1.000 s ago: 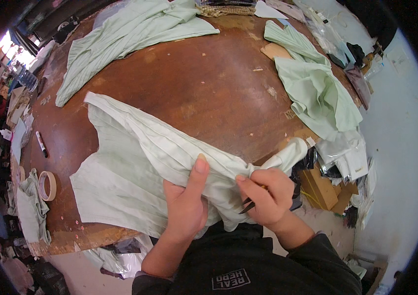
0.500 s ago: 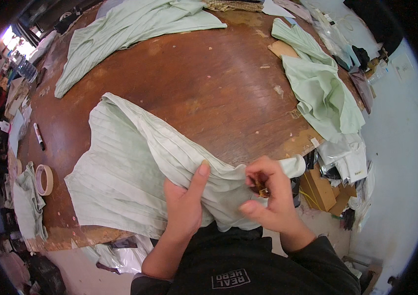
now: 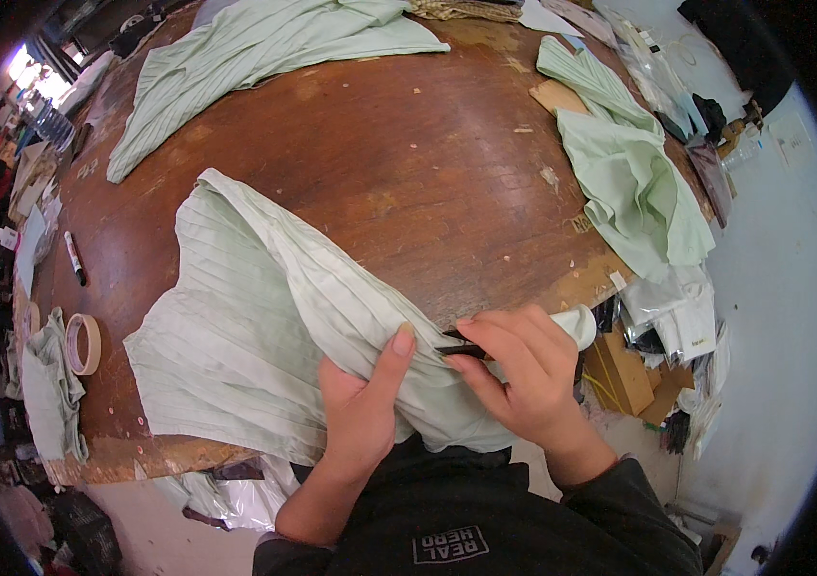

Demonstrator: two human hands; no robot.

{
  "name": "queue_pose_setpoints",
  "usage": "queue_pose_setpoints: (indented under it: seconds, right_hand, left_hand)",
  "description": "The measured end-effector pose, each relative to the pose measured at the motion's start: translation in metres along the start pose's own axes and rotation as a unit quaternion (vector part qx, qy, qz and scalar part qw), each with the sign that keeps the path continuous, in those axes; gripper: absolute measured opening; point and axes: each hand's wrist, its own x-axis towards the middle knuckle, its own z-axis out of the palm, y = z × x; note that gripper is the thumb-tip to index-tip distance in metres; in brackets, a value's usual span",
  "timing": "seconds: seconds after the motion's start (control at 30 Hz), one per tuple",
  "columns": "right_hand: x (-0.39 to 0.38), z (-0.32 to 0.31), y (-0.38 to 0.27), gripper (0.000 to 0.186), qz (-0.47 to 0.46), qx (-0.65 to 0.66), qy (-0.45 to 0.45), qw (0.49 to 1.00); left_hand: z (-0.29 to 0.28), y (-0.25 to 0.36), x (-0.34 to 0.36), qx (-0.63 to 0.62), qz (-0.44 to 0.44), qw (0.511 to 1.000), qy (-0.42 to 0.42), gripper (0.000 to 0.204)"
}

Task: The person uses a small blade to cut along the edge of a light green pleated fabric laid on a wooden table. The person repeatedly repositions the fabric and continues cutting along its edge throughout the clip.

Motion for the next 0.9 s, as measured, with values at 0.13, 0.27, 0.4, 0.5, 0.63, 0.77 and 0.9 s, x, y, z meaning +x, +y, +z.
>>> queue_pose_setpoints:
  seconds: [0.13, 0.27, 0.4, 0.5, 0.63, 0.77, 0.9]
  right_hand:
    - [-0.003, 0.004, 0.001, 0.036, -0.003, -0.004, 0.01, 1.0]
    - [-0.003, 0.007, 0.0, 0.036, -0.004, 0.005, 0.023, 1.0]
    - [-0.005, 0.01, 0.002, 0.037, -0.03, -0.012, 0.039, 0.999]
    - [-0.006, 0.012, 0.003, 0.037, -0.051, -0.035, 0.052, 0.997]
    - [-0.007, 0.011, 0.002, 0.036, -0.059, -0.059, 0.054, 0.995]
    - [-0.009, 0.011, 0.003, 0.036, -0.061, -0.069, 0.057, 0.994]
    - [-0.012, 0.012, 0.003, 0.033, -0.071, -0.1, 0.071, 0.99]
  left_hand:
    - [0.002, 0.0, -0.001, -0.01, 0.0, 1.0, 0.001, 0.023]
    - [0.002, -0.001, -0.001, 0.0, 0.007, 1.0, -0.011, 0.022]
    - [0.002, -0.001, -0.002, -0.008, -0.001, 1.0, -0.014, 0.022]
    - [0.003, -0.001, -0.002, -0.014, -0.006, 1.0, -0.01, 0.022]
    - [0.005, -0.002, -0.003, -0.017, -0.007, 1.0, -0.006, 0.021]
    - [0.004, -0.003, -0.003, -0.008, -0.005, 1.0, -0.007, 0.022]
    - [0.005, -0.004, -0.004, 0.024, 0.007, 1.0, 0.001, 0.021]
